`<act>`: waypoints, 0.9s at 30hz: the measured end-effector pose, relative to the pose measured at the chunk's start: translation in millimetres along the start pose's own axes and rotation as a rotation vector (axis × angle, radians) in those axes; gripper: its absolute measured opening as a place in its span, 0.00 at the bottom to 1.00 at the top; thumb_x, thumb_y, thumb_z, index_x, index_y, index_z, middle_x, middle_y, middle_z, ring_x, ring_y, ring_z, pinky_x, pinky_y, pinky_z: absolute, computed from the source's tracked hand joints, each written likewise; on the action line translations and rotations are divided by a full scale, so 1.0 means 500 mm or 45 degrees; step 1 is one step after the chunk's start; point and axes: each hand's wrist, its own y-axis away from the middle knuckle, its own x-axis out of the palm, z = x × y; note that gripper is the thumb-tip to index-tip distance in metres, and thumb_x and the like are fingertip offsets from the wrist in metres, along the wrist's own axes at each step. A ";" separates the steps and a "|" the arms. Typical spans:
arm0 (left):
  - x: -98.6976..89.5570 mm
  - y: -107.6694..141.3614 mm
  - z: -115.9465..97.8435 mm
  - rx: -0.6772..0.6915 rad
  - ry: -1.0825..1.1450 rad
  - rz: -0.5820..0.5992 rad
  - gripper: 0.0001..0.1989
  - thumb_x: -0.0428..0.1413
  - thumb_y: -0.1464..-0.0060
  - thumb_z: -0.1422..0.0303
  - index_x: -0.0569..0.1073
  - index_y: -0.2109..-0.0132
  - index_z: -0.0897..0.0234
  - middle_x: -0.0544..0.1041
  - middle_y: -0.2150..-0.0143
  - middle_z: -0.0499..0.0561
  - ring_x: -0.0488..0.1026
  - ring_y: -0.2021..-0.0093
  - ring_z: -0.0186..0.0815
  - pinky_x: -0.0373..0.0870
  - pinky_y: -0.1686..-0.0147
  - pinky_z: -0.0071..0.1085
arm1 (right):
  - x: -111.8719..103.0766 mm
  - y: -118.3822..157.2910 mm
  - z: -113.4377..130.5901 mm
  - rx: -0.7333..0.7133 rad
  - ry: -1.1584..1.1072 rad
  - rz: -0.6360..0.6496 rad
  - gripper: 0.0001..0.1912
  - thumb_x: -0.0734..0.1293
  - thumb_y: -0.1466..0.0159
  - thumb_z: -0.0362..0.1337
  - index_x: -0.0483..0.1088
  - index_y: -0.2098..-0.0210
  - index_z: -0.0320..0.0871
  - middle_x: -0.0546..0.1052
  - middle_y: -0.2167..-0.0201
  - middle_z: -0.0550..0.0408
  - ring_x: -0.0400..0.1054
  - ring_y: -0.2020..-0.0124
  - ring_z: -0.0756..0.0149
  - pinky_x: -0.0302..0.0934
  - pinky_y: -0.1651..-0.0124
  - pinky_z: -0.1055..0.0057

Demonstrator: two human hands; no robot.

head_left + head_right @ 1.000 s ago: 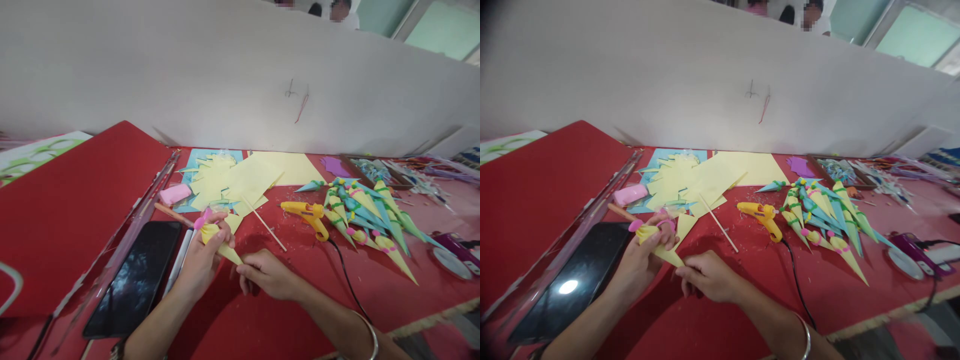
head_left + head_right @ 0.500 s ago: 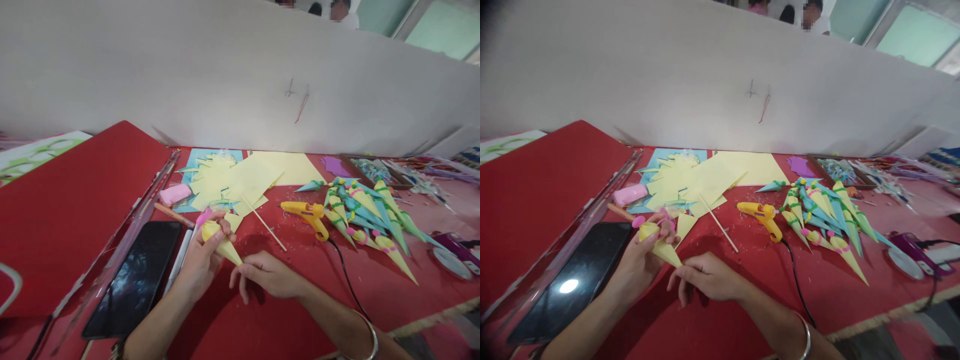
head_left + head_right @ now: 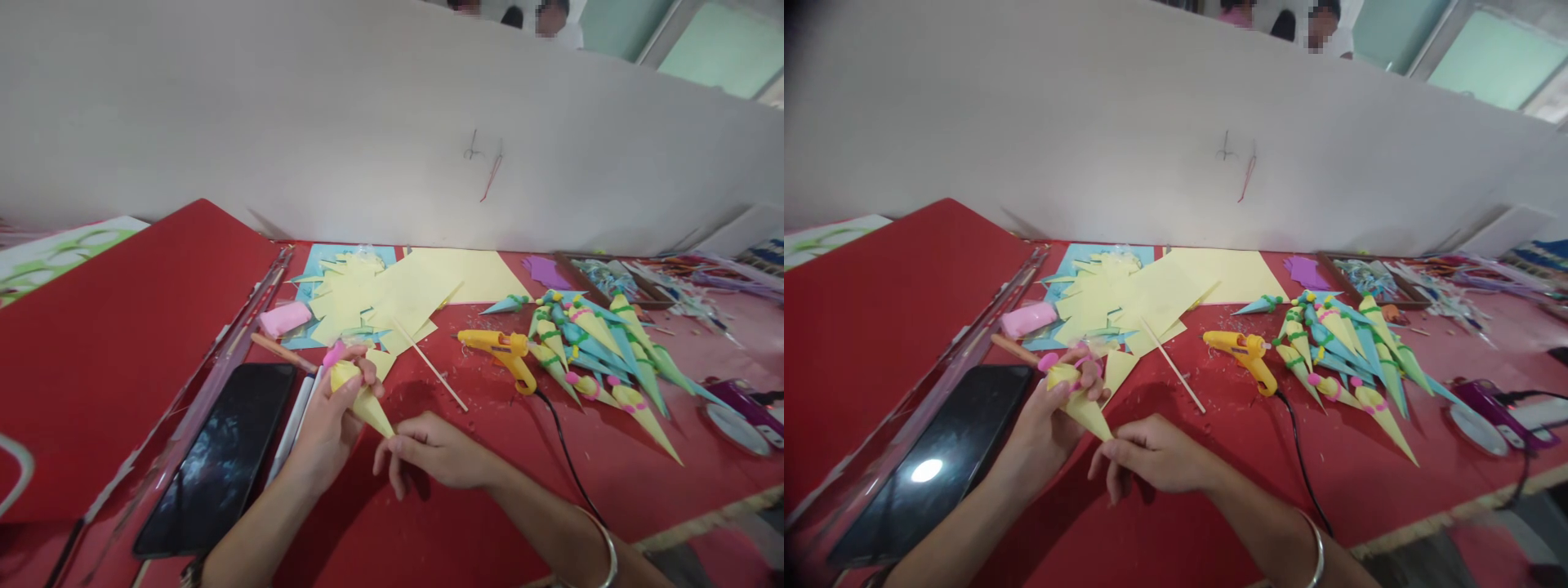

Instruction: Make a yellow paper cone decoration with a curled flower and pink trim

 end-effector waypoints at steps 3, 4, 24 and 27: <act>-0.002 0.000 -0.002 -0.033 0.007 0.010 0.13 0.57 0.54 0.66 0.68 0.59 0.60 0.69 0.71 0.45 0.66 0.73 0.29 0.64 0.71 0.25 | 0.001 -0.002 -0.001 -0.005 -0.020 0.002 0.23 0.55 0.38 0.51 0.68 0.67 0.36 0.69 0.82 0.58 0.62 0.82 0.76 0.53 0.84 0.82; -0.004 0.000 -0.002 -0.042 0.004 0.007 0.13 0.57 0.54 0.67 0.68 0.58 0.60 0.69 0.72 0.45 0.66 0.73 0.29 0.65 0.70 0.25 | 0.002 -0.003 -0.001 -0.003 -0.020 0.002 0.23 0.55 0.39 0.51 0.68 0.67 0.36 0.68 0.82 0.58 0.62 0.82 0.77 0.53 0.84 0.83; -0.027 -0.014 -0.003 -0.174 0.067 -0.279 0.31 0.61 0.67 0.53 0.69 0.52 0.57 0.75 0.59 0.49 0.67 0.52 0.45 0.64 0.52 0.37 | -0.011 -0.027 -0.004 -0.015 -0.214 0.018 0.24 0.60 0.43 0.51 0.72 0.64 0.34 0.67 0.87 0.60 0.57 0.87 0.79 0.51 0.83 0.84; -0.030 -0.022 -0.006 -0.217 0.130 -0.383 0.29 0.55 0.63 0.49 0.70 0.53 0.58 0.75 0.55 0.50 0.65 0.49 0.47 0.63 0.50 0.40 | -0.014 -0.031 -0.001 -0.027 -0.241 0.001 0.25 0.61 0.44 0.51 0.72 0.63 0.34 0.68 0.87 0.60 0.57 0.87 0.79 0.52 0.83 0.83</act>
